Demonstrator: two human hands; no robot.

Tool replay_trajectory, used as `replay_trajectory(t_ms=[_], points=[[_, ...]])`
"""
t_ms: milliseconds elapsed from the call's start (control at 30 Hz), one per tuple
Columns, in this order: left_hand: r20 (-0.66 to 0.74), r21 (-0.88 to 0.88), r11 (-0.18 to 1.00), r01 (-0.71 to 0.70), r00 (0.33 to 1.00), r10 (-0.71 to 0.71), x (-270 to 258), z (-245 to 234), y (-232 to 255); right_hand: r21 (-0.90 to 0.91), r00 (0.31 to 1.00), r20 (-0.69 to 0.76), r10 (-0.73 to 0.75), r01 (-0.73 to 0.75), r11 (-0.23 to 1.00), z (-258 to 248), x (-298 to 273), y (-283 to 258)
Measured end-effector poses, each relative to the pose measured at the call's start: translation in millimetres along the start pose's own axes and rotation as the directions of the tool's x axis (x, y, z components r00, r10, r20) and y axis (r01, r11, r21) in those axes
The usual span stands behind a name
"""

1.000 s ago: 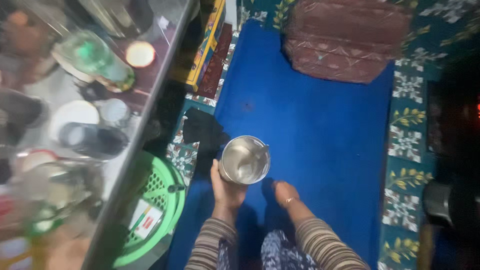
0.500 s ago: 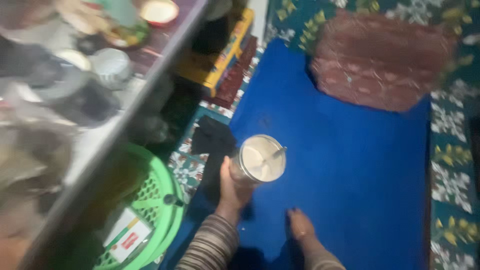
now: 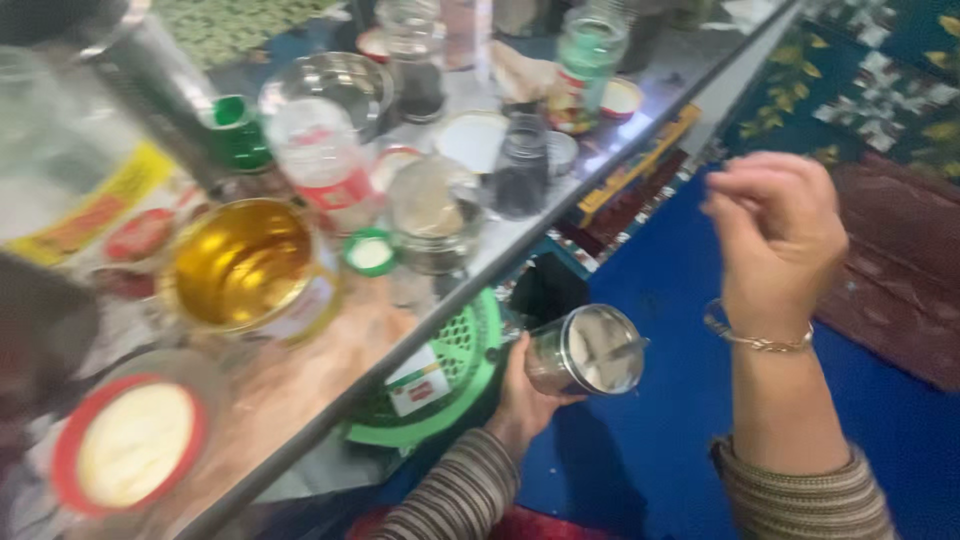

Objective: The person sits at a low table and opens small spice packets and jars, pouring their contents into steel canisters. They spoon turmeric and red chili powder between containers, open a small bottle, and close the lids on the filled canisters.

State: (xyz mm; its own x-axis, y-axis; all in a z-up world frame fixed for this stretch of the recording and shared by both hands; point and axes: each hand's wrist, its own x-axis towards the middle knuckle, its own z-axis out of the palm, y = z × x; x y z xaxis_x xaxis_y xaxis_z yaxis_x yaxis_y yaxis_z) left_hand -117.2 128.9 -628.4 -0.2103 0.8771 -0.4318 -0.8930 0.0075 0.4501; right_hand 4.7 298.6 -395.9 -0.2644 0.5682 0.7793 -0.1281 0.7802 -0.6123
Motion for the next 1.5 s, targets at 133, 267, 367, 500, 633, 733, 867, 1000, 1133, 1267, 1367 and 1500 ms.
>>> replay_trajectory(t_ms=[133,267,367,500,633,733,867,1000,1133,1267,1367,1500], points=[[0.08,-0.035,0.992,-0.12,0.989,0.122,-3.1,-20.3,-3.5,-0.006,0.94,0.32,-0.116,0.125,0.992,70.5,39.8,-107.9],[-0.016,-0.111,0.986,-0.128,0.992,0.127,-15.3,-38.4,-4.6,0.169,0.882,0.444,-0.159,0.091,0.981,124.3,47.5,-161.9],[0.01,-0.111,0.992,-0.061,0.998,0.062,-21.1,-45.6,-2.4,0.179,0.84,0.479,-0.256,0.192,0.965,146.4,43.2,-178.1],[0.132,-0.123,0.99,-0.071,0.987,0.088,-34.0,-47.4,0.1,0.266,0.829,0.505,-0.242,0.117,0.957,170.9,50.5,-188.2],[0.143,-0.087,0.993,-0.082,0.985,0.093,-47.0,-40.4,8.8,0.191,0.874,0.369,-0.315,0.261,0.946,184.6,70.5,-190.0],[0.096,-0.056,0.998,-0.036,0.995,0.042,-59.4,-30.9,18.4,0.319,0.926,0.361,-0.107,-0.015,0.948,186.5,87.6,-187.8],[-0.01,0.003,1.0,-0.004,1.0,0.004,-69.3,-23.5,31.5,0.25,0.93,0.364,-0.06,-0.035,0.968,176.1,97.0,-177.2],[0.06,-0.054,0.998,-0.04,0.997,0.043,-66.4,-21.8,29.7,0.245,0.972,0.212,-0.106,0.052,0.968,143.2,110.6,-154.6],[0.002,-0.007,1.0,-0.022,1.0,0.022,-64.9,-26.0,24.1,0.278,0.985,0.159,-0.068,0.022,0.96,109.9,115.2,-135.5],[0.027,-0.001,0.999,-0.032,0.999,0.032,-63.1,-33.1,26.3,0.206,0.985,0.171,-0.015,-0.021,0.978,102.9,113.6,-122.1],[0.067,-0.065,0.997,-0.032,0.997,0.036,-60.7,-36.2,20.1,0.215,0.973,0.23,0.025,-0.076,0.974,109.1,109.2,-111.3],[0.056,-0.116,0.993,-0.001,0.998,0.008,-59.2,-37.6,12.8,0.24,0.949,0.314,-0.01,-0.069,0.968,122.3,107.2,-108.1]])
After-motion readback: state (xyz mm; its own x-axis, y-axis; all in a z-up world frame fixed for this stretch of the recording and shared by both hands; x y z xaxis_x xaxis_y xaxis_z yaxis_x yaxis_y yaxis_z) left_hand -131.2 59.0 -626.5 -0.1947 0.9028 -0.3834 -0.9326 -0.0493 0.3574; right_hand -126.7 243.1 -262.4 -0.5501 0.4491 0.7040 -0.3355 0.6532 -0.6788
